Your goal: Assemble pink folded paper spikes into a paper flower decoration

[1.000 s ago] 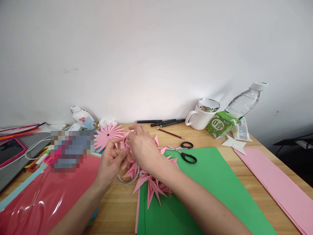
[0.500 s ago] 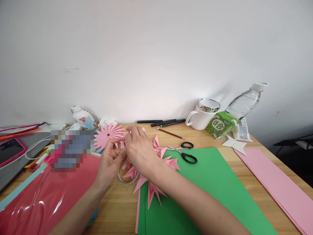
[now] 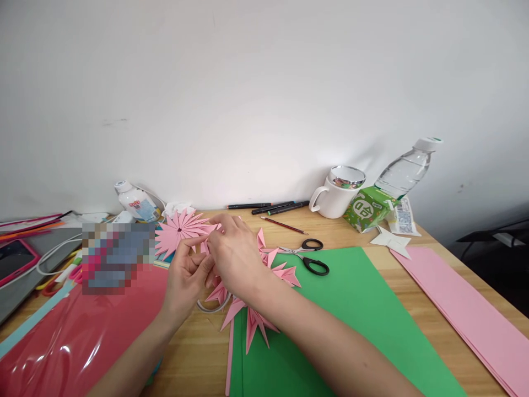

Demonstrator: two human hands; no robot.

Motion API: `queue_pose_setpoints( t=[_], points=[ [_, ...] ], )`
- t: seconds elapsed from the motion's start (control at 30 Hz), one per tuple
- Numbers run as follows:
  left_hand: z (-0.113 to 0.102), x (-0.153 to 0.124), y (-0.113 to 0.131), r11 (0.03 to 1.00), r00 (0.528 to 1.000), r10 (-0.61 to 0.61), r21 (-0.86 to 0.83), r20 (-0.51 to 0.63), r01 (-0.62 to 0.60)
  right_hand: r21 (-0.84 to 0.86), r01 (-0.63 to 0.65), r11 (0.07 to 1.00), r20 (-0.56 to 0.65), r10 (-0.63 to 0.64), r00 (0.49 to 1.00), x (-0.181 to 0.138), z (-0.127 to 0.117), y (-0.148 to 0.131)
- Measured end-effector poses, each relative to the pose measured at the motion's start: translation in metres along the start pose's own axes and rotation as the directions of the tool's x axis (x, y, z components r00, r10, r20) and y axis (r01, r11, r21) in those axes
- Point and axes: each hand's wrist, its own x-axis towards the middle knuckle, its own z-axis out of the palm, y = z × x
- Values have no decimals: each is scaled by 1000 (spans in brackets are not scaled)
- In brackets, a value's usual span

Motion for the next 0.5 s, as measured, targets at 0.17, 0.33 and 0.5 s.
queue_pose_setpoints(
  t=[0.17, 0.33, 0.5],
  points=[
    [1, 0, 0, 1000, 1000, -1, 16, 2, 1, 30, -83, 996, -43, 84, 996, 1, 0, -4],
    [1, -1, 0, 1000, 1000, -16, 25, 5, 16, 140, -188, 972, -5, 191, 982, 2, 0, -3],
    [2, -2, 0, 999, 1000, -21, 38, 1, 21, 250, -257, 934, 36, 256, 966, 5, -4, 3]
  ],
)
